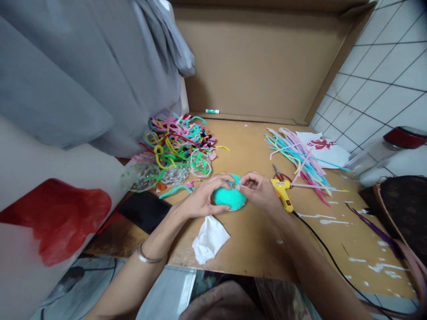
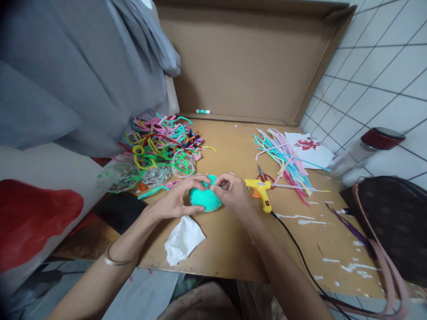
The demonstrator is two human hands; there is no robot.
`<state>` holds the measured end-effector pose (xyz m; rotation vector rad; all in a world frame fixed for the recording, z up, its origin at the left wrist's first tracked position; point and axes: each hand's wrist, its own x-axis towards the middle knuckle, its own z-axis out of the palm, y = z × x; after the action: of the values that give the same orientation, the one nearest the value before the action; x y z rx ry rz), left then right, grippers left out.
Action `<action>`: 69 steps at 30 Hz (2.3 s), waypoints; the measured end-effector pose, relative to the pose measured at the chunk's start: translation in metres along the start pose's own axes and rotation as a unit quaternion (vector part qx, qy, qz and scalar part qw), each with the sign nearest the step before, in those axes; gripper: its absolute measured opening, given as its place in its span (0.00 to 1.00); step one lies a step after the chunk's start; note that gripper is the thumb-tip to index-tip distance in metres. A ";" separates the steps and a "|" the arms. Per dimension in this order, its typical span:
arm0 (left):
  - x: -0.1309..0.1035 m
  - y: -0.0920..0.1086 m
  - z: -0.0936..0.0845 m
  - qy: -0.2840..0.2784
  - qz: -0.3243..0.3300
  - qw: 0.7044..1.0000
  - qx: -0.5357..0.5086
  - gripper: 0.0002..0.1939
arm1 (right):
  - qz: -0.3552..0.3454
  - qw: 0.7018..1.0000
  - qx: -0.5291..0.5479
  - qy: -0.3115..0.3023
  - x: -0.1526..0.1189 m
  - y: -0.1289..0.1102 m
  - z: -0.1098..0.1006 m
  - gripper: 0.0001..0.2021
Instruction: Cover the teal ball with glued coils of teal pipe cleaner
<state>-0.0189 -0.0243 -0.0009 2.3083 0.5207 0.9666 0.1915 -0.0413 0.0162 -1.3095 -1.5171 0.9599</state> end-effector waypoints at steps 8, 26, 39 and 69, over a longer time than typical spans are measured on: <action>-0.001 -0.003 0.002 0.011 0.001 1.000 -0.009 0.22 | -0.031 0.999 -0.037 0.017 0.000 0.001 0.000 0.08; 0.000 -0.002 0.001 0.015 0.025 1.000 0.009 0.19 | -0.054 0.998 -0.039 0.009 0.001 0.003 0.001 0.06; -0.001 -0.006 0.002 0.024 0.044 0.998 0.044 0.24 | -0.051 0.998 -0.035 0.015 0.001 0.003 0.002 0.07; 0.006 0.027 -0.007 -0.003 0.008 0.984 0.179 0.16 | -0.018 0.995 -0.059 0.084 0.004 0.006 0.009 0.06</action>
<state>-0.0165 -0.0389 0.0241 2.6344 0.7256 0.9345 0.1841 -0.0365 0.0085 -1.4042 -1.4809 0.7271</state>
